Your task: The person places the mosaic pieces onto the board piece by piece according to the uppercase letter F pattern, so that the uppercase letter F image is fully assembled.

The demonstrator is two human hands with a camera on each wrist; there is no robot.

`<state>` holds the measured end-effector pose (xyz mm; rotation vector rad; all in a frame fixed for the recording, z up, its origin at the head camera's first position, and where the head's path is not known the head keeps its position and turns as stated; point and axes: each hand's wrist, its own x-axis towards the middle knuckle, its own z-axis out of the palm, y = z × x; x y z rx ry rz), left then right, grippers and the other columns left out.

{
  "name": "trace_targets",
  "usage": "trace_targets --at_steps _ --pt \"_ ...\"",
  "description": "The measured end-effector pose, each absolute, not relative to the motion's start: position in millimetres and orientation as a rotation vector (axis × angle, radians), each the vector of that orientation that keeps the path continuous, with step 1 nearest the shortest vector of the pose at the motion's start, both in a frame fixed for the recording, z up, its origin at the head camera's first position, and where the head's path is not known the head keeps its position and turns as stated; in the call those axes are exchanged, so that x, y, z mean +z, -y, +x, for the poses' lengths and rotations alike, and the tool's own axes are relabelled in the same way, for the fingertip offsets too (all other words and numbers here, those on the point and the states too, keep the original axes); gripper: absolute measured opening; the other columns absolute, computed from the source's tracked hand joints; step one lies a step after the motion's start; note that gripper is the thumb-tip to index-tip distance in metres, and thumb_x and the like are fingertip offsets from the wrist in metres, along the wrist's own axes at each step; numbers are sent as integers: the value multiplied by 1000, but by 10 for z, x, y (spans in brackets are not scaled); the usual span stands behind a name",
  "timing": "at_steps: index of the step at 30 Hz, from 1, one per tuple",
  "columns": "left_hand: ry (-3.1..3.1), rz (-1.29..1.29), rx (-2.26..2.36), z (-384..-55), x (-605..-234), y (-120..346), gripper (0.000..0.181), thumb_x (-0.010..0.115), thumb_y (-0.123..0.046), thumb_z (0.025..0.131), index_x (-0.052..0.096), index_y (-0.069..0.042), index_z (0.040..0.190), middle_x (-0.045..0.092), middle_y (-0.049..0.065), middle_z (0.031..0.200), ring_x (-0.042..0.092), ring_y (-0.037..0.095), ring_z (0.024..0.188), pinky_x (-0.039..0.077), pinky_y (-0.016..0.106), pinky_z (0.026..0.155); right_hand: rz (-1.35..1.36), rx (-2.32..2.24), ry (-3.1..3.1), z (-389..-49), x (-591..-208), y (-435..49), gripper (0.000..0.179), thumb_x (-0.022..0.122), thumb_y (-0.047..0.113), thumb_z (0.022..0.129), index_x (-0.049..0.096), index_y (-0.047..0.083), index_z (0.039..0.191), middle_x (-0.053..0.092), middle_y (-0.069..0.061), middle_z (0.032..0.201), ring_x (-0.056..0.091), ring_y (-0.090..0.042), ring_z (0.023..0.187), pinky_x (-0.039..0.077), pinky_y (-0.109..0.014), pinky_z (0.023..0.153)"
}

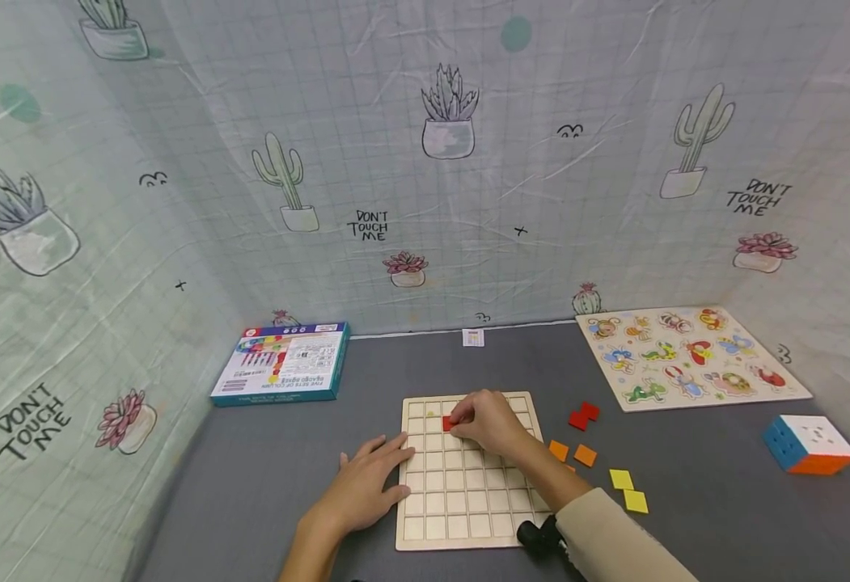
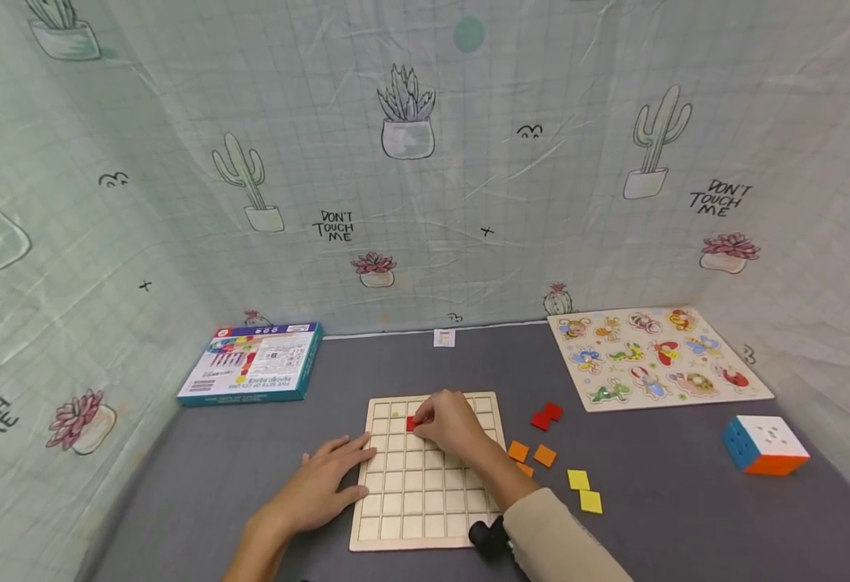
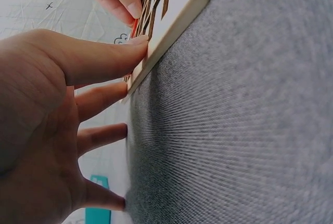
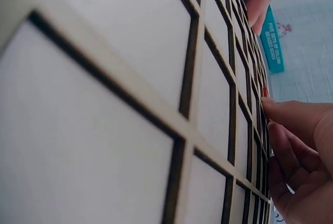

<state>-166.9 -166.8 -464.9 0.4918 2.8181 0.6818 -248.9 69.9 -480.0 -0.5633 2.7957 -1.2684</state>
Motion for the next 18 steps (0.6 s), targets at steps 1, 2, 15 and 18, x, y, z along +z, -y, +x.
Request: trace_targets --at_steps 1,2,15,18 --pt "-2817 490 682 -1668 -4645 1668 52 75 -27 92 62 -19 142 45 2 162 39 42 150 18 93 97 -561 -1270 -2792 -2491 -4799 -698 11 85 5 79 81 7 89 78 -6 91 61 -8 73 49 -19 62" --pt "-2815 488 682 -1665 -4641 1669 52 75 -27 93 62 -19 142 45 2 162 39 42 150 18 93 98 -556 -1271 -2790 -2492 -4799 -697 11 85 5 79 81 7 89 78 -6 91 61 -7 73 49 -20 62" --pt "-2818 505 682 -1655 -4644 1674 52 74 -27 93 61 -18 142 45 3 162 39 42 150 19 94 97 -523 -1289 -2790 -2480 -4814 -687 10 85 4 80 81 8 89 78 -4 87 60 -6 70 50 -19 62" --pt "-2820 509 664 -1651 -4651 1679 52 73 -28 94 60 -19 143 44 2 163 38 42 150 19 93 97 -523 -1280 -2783 -2481 -4814 -687 10 85 5 80 81 8 88 78 -4 90 64 -8 74 51 -20 64"
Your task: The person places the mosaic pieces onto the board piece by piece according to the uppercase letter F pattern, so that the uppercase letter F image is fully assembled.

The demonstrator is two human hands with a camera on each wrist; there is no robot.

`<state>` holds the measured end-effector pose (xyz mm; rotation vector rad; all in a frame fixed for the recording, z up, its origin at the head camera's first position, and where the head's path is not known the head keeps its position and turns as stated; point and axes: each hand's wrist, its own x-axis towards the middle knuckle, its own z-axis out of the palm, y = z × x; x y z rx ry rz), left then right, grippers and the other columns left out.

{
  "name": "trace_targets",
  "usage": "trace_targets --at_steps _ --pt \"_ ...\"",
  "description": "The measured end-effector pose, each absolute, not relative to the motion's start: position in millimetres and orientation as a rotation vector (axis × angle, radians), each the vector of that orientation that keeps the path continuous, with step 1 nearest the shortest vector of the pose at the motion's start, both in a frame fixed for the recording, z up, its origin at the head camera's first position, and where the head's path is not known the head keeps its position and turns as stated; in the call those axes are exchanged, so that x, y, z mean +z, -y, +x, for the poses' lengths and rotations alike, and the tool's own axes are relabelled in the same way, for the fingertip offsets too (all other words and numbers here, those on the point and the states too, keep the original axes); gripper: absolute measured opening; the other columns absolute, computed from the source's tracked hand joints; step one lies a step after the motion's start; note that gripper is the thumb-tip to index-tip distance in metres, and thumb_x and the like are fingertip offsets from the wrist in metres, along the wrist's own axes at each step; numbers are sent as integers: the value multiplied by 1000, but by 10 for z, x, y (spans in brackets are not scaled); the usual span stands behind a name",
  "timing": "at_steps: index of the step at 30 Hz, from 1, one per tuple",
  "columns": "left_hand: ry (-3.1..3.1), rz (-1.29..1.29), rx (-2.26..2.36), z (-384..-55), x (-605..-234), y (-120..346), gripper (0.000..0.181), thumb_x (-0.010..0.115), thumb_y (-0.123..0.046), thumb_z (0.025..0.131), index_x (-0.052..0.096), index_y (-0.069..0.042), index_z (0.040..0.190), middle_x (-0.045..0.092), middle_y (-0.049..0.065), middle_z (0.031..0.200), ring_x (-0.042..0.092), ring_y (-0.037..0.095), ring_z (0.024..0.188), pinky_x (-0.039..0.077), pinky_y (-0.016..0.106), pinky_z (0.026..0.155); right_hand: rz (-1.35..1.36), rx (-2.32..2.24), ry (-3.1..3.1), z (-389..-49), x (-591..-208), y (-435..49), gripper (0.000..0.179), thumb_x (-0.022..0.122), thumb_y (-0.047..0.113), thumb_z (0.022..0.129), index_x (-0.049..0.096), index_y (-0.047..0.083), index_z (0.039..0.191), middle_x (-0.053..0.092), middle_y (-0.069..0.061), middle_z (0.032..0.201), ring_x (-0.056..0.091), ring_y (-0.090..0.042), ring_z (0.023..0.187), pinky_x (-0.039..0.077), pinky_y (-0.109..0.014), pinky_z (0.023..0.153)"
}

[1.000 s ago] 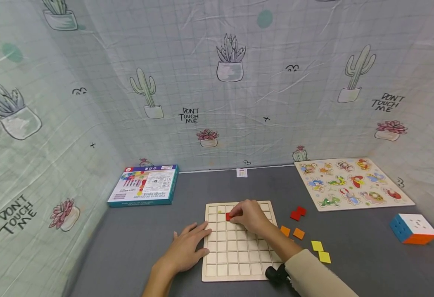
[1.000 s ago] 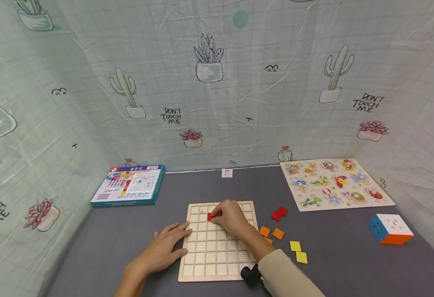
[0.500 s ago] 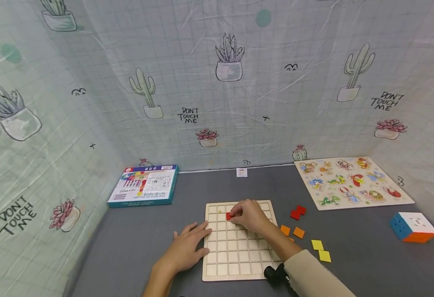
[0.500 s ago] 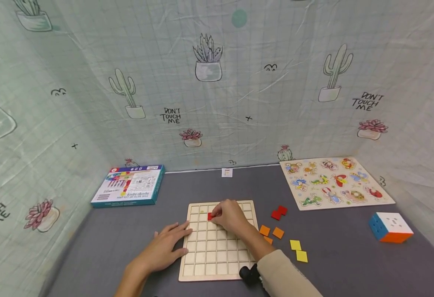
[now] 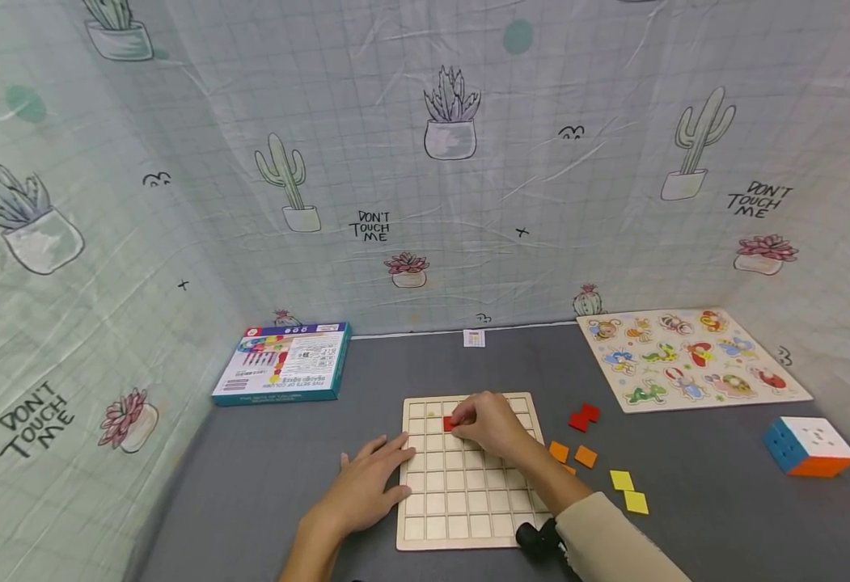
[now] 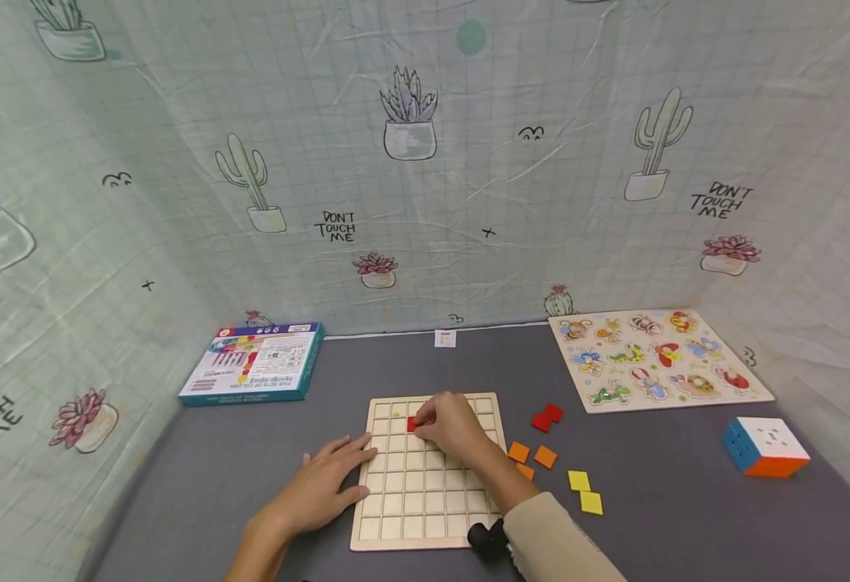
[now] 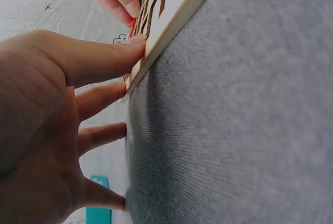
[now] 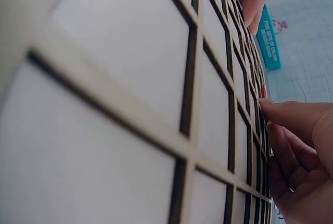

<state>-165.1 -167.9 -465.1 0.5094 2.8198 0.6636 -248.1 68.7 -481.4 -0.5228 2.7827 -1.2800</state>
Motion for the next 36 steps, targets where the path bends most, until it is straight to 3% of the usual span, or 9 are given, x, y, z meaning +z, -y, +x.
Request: trace_targets --at_steps 8,17,24,29,32,36 --pt "-2823 546 576 -1636 -4696 1655 54 67 -34 98 55 -19 148 39 2 166 37 40 152 21 91 100 -573 -1398 -2678 -2468 -4726 -944 9 78 12 89 82 9 97 73 -13 124 71 -28 109 58 -24 80" --pt "-2818 526 567 -1624 -4710 1643 54 66 -32 99 53 -17 149 36 3 167 33 38 155 21 86 108 -523 -1365 -2918 -2343 -4382 -1779 20 73 19 95 77 13 114 74 -10 124 68 -25 103 57 -22 77" --pt "-2822 521 585 -1623 -4701 1654 54 66 -32 98 54 -16 148 38 4 167 36 37 154 21 87 107 -375 -1165 -3069 -2306 -4345 -2422 29 72 25 96 74 12 122 74 -15 124 70 -29 102 56 -21 76" --pt "-2828 534 592 -1626 -4673 1651 54 67 -31 97 55 -16 147 39 5 166 37 37 153 22 87 106 -352 -1038 -3091 -2246 -4560 -2647 31 75 23 93 76 9 121 75 -17 123 69 -38 112 61 -41 83" --pt "-2830 529 586 -1629 -4657 1653 54 68 -31 97 55 -16 147 40 4 166 38 37 153 22 87 106 -366 -952 -3084 -2213 -4721 -2692 31 77 21 91 77 9 119 75 -18 122 68 -43 115 57 -56 90" --pt "-2828 520 587 -1627 -4658 1652 54 68 -32 97 56 -17 147 40 3 166 37 36 153 22 88 105 -385 -888 -3109 -2198 -4862 -2702 31 80 19 87 78 11 117 74 -17 124 67 -45 117 52 -63 96"
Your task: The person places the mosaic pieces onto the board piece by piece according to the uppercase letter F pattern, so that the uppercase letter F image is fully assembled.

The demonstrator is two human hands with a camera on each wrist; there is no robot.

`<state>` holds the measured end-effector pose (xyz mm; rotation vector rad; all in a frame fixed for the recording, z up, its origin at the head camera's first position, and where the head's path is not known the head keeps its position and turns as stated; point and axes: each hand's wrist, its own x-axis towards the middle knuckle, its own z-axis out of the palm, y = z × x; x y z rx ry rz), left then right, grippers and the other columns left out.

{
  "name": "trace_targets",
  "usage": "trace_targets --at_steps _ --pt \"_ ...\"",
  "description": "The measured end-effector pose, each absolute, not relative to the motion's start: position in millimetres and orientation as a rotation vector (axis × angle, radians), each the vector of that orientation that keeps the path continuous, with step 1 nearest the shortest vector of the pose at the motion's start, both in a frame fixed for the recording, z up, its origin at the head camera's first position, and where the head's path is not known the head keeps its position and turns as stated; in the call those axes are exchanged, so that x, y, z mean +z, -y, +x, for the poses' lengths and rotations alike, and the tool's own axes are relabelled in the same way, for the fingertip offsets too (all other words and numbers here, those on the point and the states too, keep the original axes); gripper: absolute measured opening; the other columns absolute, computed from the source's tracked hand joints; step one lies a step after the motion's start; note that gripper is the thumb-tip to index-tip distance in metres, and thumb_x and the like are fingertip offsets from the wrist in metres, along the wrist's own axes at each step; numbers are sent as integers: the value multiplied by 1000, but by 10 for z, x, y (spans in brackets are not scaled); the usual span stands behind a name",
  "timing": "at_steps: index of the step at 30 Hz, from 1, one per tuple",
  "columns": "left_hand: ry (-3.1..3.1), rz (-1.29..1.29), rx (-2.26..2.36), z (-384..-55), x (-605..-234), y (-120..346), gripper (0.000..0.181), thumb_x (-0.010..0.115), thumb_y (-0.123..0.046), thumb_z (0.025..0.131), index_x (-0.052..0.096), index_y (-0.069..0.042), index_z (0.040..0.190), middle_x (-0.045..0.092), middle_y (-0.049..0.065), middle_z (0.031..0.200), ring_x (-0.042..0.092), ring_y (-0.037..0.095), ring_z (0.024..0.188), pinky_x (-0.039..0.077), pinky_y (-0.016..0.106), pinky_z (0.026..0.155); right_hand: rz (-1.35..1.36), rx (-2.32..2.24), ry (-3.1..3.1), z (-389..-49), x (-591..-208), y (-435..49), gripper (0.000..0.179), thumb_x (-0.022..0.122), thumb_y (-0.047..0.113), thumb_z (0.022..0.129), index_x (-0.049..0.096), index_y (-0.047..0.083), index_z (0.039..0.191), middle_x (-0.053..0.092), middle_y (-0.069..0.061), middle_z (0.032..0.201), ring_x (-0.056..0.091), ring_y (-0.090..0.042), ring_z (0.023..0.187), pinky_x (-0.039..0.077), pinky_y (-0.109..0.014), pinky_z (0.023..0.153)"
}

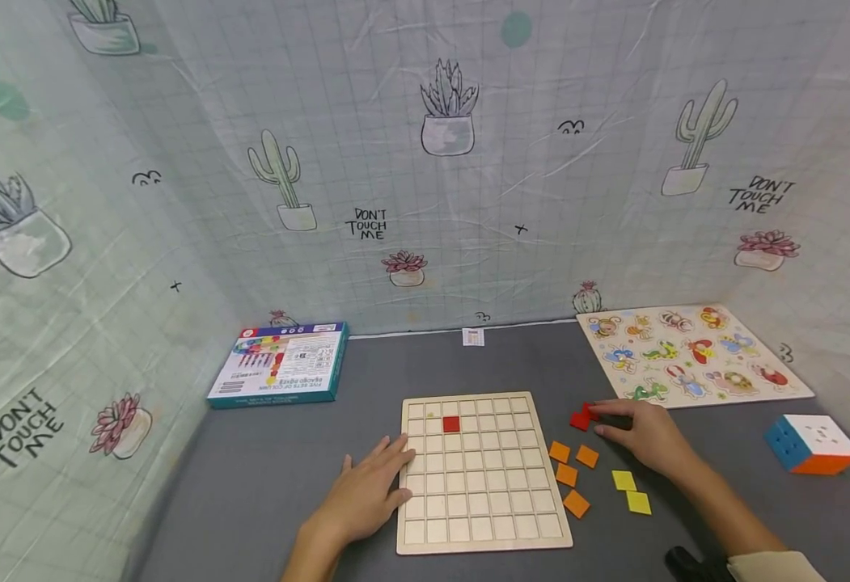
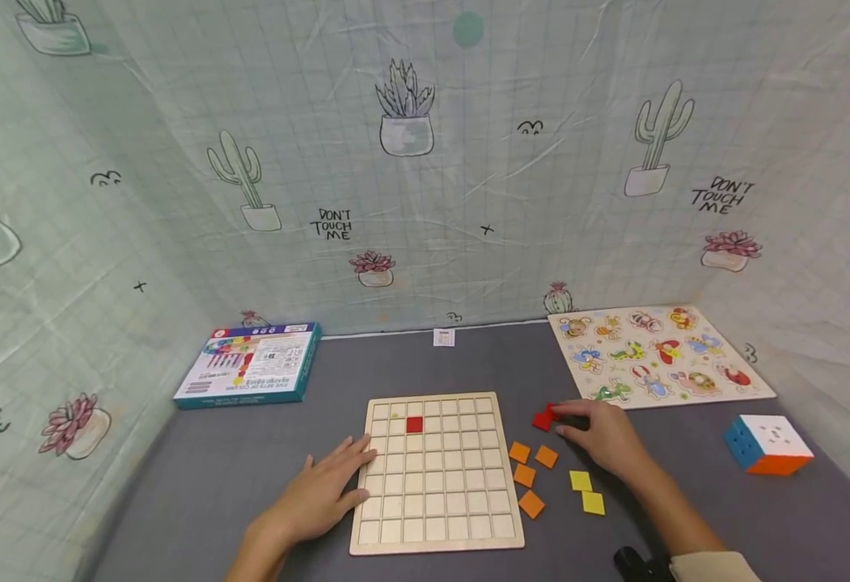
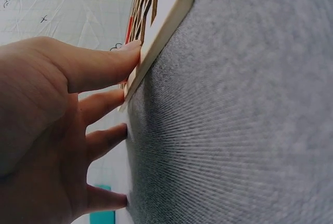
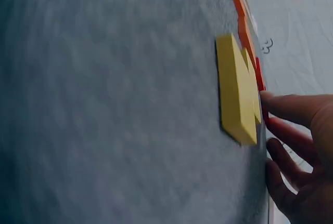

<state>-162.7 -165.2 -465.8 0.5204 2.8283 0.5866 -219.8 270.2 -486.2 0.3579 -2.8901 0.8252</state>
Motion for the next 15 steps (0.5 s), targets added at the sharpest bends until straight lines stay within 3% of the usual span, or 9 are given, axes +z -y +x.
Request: trace_targets --at_steps 11,15 --pt "-2832 507 599 -1631 -4650 1639 53 69 -32 96 57 -19 146 42 2 164 38 36 153 23 90 102 340 757 2794 -2228 -4921 -2665 25 83 19 83 82 11 107 77 -16 117 70 -43 111 53 -62 93" --pt "-2834 509 599 -1632 -4649 1642 53 70 -32 96 57 -18 145 43 3 164 39 36 152 23 90 101 318 751 2747 -2241 -4959 -2665 21 84 18 82 83 12 103 79 -13 110 73 -40 103 56 -57 88"
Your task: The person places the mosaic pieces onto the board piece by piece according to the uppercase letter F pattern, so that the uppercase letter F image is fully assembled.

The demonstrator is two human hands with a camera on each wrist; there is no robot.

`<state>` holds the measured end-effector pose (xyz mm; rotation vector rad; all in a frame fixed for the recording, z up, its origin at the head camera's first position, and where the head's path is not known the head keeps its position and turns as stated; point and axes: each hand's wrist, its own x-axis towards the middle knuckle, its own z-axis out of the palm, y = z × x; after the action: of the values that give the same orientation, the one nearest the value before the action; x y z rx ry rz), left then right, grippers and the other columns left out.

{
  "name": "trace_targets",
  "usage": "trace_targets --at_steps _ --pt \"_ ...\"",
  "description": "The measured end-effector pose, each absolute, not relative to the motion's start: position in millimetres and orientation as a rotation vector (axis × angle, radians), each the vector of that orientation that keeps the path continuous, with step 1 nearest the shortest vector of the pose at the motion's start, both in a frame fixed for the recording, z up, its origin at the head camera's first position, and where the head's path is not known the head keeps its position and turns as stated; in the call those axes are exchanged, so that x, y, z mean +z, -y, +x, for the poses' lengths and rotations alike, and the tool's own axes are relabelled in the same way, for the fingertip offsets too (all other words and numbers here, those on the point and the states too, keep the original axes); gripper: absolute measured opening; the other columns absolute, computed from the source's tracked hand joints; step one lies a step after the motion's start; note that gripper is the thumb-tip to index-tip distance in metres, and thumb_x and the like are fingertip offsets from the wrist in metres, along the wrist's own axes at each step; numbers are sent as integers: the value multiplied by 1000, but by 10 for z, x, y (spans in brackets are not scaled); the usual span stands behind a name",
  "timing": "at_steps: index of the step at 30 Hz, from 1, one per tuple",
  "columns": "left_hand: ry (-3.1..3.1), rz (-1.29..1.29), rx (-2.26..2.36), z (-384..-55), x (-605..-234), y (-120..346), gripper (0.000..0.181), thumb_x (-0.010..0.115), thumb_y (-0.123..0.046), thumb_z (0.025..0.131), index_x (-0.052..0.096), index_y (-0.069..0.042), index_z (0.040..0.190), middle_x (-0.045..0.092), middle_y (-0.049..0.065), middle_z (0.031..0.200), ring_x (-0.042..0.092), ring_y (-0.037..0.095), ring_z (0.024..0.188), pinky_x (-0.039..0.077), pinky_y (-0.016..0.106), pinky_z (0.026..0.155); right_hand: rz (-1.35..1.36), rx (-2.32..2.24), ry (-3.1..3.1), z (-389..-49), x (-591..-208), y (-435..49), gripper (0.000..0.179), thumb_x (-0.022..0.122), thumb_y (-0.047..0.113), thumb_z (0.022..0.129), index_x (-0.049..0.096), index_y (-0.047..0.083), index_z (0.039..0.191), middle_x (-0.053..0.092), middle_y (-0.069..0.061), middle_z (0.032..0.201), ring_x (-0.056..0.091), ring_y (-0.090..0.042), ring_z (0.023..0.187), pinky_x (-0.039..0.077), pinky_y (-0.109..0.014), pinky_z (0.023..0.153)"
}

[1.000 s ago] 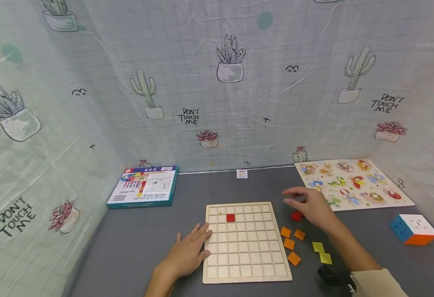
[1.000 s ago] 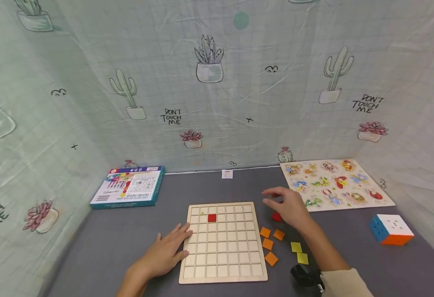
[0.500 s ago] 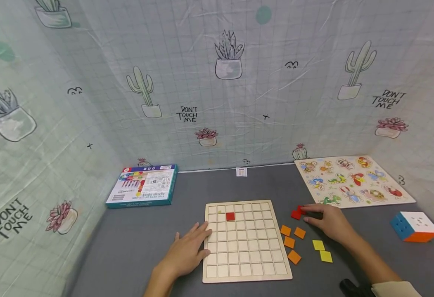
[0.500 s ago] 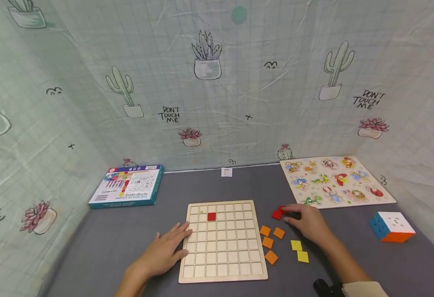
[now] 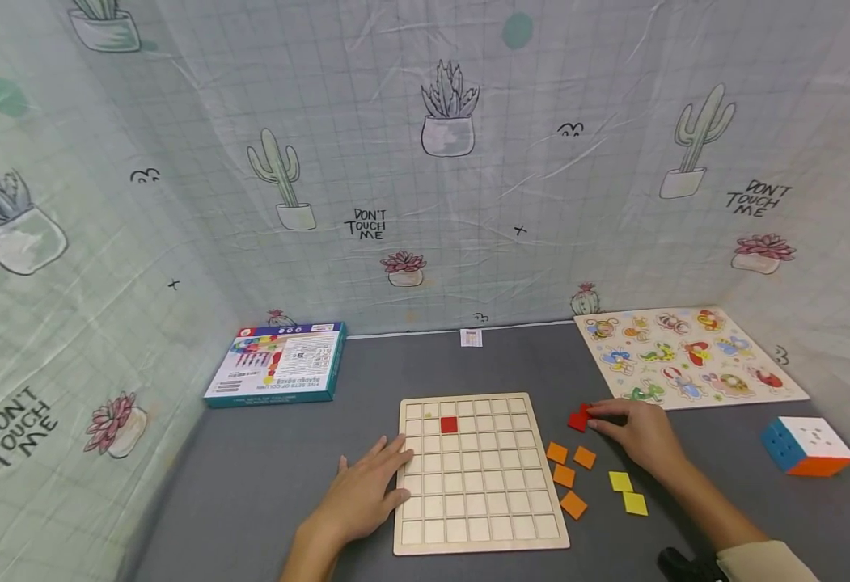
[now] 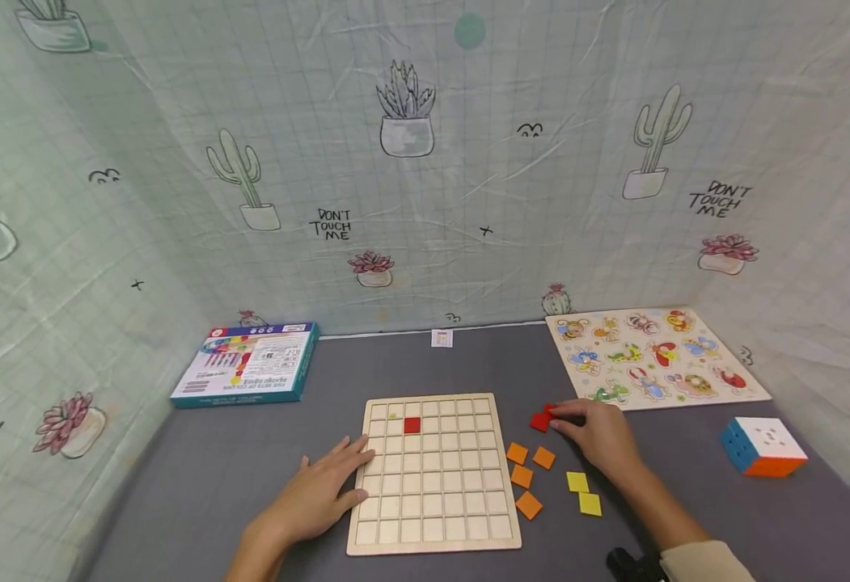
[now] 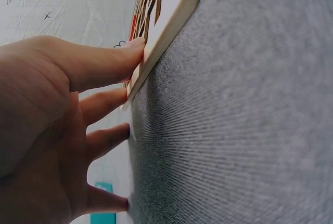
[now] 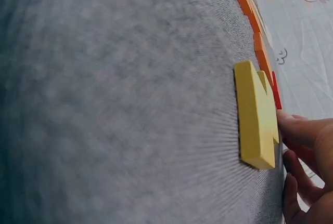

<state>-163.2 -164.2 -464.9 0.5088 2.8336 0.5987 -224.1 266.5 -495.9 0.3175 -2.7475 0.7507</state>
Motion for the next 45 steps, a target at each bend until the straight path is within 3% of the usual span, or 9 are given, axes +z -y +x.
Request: trace_targets --at_steps 3,5,7,13,20,24,28,35,45 --pt "-2834 503 592 -1639 -4652 1644 53 70 -32 95 58 -18 145 43 3 164 39 36 152 23 90 102 282 738 2734 -2251 -4983 -2669 20 84 18 82 83 13 102 80 -12 105 74 -35 91 56 -39 71" --pt "-2833 501 588 -1644 -4657 1642 53 71 -33 95 58 -19 145 43 3 164 39 36 153 23 90 102 244 746 2746 -2250 -4991 -2675 21 84 19 82 83 13 102 81 -13 104 72 -31 81 47 -29 60" --pt "-2834 500 583 -1650 -4661 1639 53 71 -33 95 58 -19 145 43 2 164 39 36 153 23 89 102 215 751 2758 -2244 -4995 -2678 22 84 20 82 83 13 103 81 -14 103 71 -30 78 39 -24 57" --pt "-2835 489 589 -1650 -4663 1646 54 72 -32 94 59 -19 144 43 2 164 40 36 152 24 89 102 213 777 2756 -2232 -4992 -2659 22 83 19 84 83 13 104 81 -13 104 74 -38 96 55 -45 74" --pt "-2841 502 603 -1650 -4647 1654 53 73 -31 94 60 -18 143 45 2 163 41 37 151 26 89 101 203 837 2761 -2229 -4981 -2676 19 82 19 85 83 14 103 80 -12 103 73 -37 100 55 -55 86" --pt "-2839 505 604 -1659 -4638 1656 53 73 -32 94 60 -19 144 44 2 163 41 36 151 26 89 101 181 889 2789 -2248 -4956 -2741 20 81 24 88 82 15 105 80 -10 104 73 -27 92 58 -39 79" --pt "-2840 509 597 -1673 -4645 1656 54 73 -32 93 60 -19 144 44 2 163 41 36 151 26 88 101 154 961 2825 -2261 -4864 -2803 25 79 28 90 80 12 110 79 -13 109 73 -18 86 51 -22 68" --pt "-2836 504 602 -1671 -4653 1668 53 74 -32 93 61 -19 143 46 3 162 42 37 151 27 88 101 274 987 2789 -2285 -4662 -2647 24 77 19 91 79 10 113 76 -13 117 75 -21 94 56 -19 77" --pt "-2840 517 606 -1671 -4643 1669 54 74 -31 92 61 -18 142 47 4 161 43 37 150 29 88 100 405 1235 2707 -2380 -4388 -2123 24 74 14 94 77 4 115 69 -20 130 75 -14 93 57 -16 72"
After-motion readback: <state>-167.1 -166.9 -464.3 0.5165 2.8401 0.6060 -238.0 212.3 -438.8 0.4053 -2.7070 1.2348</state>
